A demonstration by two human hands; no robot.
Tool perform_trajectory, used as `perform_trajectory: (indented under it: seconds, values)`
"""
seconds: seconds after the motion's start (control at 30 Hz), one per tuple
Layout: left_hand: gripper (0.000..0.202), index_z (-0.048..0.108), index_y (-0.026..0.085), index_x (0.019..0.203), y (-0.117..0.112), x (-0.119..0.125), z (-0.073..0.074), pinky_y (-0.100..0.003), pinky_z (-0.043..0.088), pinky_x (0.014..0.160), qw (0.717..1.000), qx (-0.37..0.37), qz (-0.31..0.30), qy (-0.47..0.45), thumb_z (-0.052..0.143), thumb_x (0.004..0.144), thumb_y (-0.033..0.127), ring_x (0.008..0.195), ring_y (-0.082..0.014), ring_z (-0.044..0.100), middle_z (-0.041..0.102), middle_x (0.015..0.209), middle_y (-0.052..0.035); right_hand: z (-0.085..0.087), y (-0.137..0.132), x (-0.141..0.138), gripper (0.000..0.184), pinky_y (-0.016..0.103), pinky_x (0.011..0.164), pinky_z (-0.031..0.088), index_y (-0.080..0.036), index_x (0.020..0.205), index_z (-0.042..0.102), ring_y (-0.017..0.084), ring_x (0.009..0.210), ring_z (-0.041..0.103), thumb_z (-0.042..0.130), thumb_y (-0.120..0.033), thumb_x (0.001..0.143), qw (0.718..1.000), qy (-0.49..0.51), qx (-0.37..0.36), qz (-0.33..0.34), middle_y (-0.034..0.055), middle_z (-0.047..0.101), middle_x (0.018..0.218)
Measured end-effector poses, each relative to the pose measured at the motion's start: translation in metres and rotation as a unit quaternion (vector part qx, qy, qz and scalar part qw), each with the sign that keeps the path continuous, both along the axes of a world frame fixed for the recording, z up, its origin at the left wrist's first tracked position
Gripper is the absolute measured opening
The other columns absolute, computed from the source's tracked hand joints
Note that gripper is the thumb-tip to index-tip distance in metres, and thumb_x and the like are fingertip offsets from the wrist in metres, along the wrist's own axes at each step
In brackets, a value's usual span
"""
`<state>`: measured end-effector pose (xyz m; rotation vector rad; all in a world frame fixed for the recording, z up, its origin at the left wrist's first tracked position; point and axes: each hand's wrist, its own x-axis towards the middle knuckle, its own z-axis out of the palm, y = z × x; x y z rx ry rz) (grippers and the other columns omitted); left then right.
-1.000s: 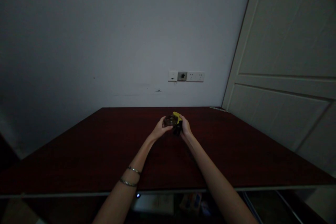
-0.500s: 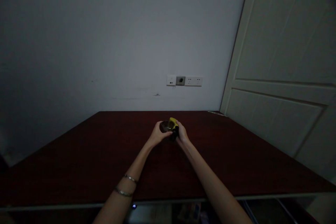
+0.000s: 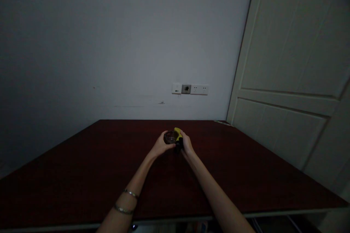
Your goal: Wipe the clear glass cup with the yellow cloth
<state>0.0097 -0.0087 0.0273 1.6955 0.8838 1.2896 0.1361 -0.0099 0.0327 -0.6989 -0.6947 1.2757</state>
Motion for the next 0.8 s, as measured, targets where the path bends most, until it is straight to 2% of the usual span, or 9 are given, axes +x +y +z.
perform_trajectory:
  seconds: [0.1,0.23,0.37,0.53,0.67,0.8]
  values:
    - [0.068,0.041,0.013,0.108,-0.002,0.000,0.001,-0.041,0.038,0.092,1.000,0.002,0.009,0.012,0.075,0.050,0.018,0.100,-0.0230,0.055,0.056,0.107,-0.0115,-0.001,0.000,-0.001,0.023,0.023,0.066,0.047,-0.016,0.083,0.066,0.014,0.071,0.062,0.053,-0.028,0.068,1.000,0.006,0.006,0.004,-0.0001,0.069,0.077]
    - [0.072,0.039,0.013,0.111,-0.002,0.001,-0.001,-0.040,0.038,0.092,0.999,0.037,0.015,0.009,0.076,0.049,0.019,0.103,-0.0240,0.052,0.054,0.110,-0.0121,0.000,0.000,0.001,0.019,0.023,0.065,0.047,-0.016,0.078,0.065,0.014,0.065,0.061,0.049,-0.025,0.071,0.999,0.043,-0.025,0.023,0.0002,0.068,0.071]
    - [0.073,0.038,0.015,0.114,-0.003,0.000,-0.002,-0.041,0.037,0.093,0.999,0.049,-0.016,-0.003,0.075,0.052,0.019,0.106,-0.0240,0.051,0.052,0.113,-0.0116,0.003,-0.005,0.005,0.022,0.024,0.060,0.048,-0.015,0.074,0.063,0.014,0.058,0.060,0.045,-0.027,0.076,0.990,0.075,-0.070,0.096,0.0024,0.067,0.065]
    - [0.073,0.037,0.015,0.114,-0.010,-0.002,0.006,-0.039,0.036,0.094,0.998,0.051,-0.042,-0.005,0.075,0.052,0.019,0.107,-0.0229,0.050,0.050,0.115,-0.0118,0.004,-0.007,0.010,0.026,0.025,0.054,0.047,-0.013,0.074,0.060,0.015,0.054,0.060,0.043,-0.031,0.078,0.978,0.064,-0.116,0.164,0.0041,0.065,0.060]
    - [0.073,0.039,0.016,0.113,-0.014,-0.003,0.010,-0.039,0.035,0.096,0.998,0.044,-0.053,-0.001,0.076,0.051,0.020,0.108,-0.0233,0.049,0.050,0.115,-0.0114,0.002,-0.004,0.012,0.024,0.024,0.049,0.045,-0.014,0.070,0.058,0.014,0.048,0.057,0.043,-0.032,0.076,0.977,0.058,-0.128,0.162,0.0028,0.062,0.055]
    - [0.073,0.039,0.016,0.114,-0.008,-0.003,0.006,-0.039,0.035,0.096,0.996,0.049,-0.075,-0.018,0.076,0.051,0.020,0.108,-0.0233,0.049,0.051,0.116,-0.0112,0.003,-0.004,0.012,0.022,0.024,0.048,0.045,-0.016,0.067,0.057,0.014,0.046,0.055,0.042,-0.029,0.075,0.980,0.057,-0.124,0.148,0.0019,0.060,0.051]
